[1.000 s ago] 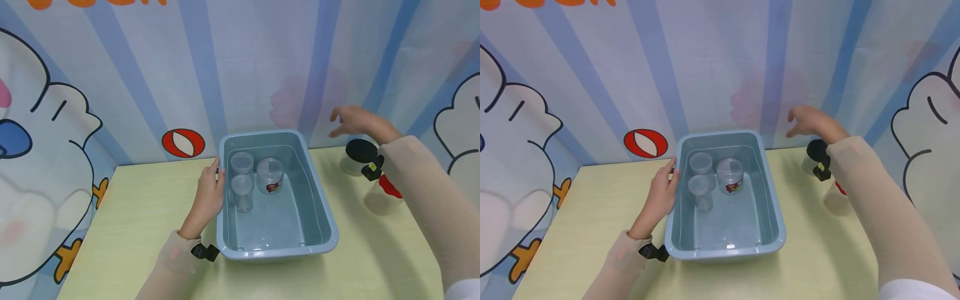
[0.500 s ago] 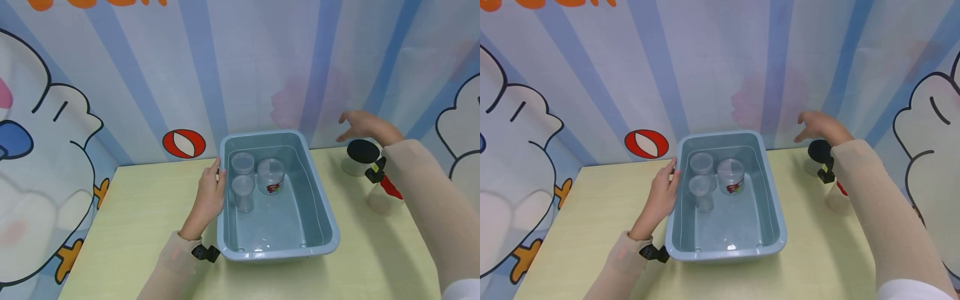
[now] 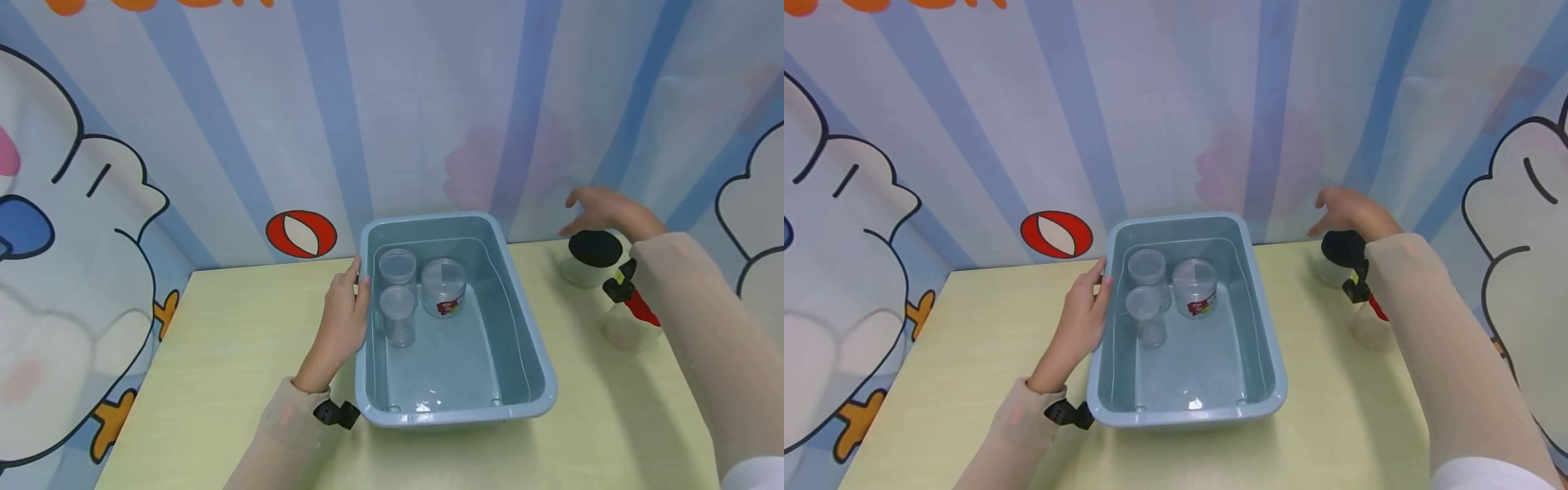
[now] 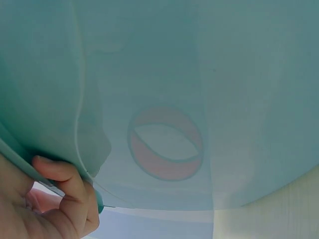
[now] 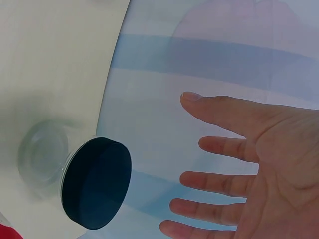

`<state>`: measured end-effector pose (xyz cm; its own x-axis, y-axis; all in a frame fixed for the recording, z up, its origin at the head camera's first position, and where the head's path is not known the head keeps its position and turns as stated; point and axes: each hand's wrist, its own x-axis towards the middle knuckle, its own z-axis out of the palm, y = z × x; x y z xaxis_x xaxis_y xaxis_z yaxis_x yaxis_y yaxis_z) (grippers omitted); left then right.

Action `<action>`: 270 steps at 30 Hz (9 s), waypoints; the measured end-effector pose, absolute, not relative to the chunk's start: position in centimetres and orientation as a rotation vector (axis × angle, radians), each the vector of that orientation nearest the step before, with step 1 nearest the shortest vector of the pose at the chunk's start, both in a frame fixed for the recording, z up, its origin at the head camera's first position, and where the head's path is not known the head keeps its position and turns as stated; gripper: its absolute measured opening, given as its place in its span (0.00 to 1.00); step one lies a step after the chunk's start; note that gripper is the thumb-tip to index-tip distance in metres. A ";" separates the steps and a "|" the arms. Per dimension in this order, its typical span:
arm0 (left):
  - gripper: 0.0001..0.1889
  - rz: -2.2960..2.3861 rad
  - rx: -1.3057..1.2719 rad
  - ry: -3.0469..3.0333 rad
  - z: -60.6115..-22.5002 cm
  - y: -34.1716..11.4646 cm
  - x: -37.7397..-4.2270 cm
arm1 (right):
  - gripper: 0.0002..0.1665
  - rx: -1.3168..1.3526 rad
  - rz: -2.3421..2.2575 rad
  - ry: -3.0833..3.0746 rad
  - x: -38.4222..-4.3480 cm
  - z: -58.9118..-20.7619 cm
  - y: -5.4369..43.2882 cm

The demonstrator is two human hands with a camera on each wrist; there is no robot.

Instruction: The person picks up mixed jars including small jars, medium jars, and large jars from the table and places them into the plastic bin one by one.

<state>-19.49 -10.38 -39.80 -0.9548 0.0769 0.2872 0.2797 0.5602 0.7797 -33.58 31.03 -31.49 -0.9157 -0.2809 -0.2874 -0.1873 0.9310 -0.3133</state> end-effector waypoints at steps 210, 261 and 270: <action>0.27 -1.327 -0.293 -2.568 -40.0 -10.5 -19.6 | 0.56 -0.133 -0.381 2.695 -33.1 -29.2 34.4; 0.27 -1.314 -0.285 -2.577 -40.1 -10.8 -19.9 | 0.47 -0.506 -0.218 2.817 -30.6 -25.9 29.9; 0.26 -1.307 -0.302 -2.576 -40.1 -10.8 -20.0 | 0.46 -0.554 -0.177 2.819 -30.1 -25.4 29.3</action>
<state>-20.00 -10.76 -40.11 -0.9508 0.0763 0.3002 0.2874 0.5792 0.7628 -30.14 29.27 -25.44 -0.8925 -0.3869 -0.2318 -0.3548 0.9196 -0.1688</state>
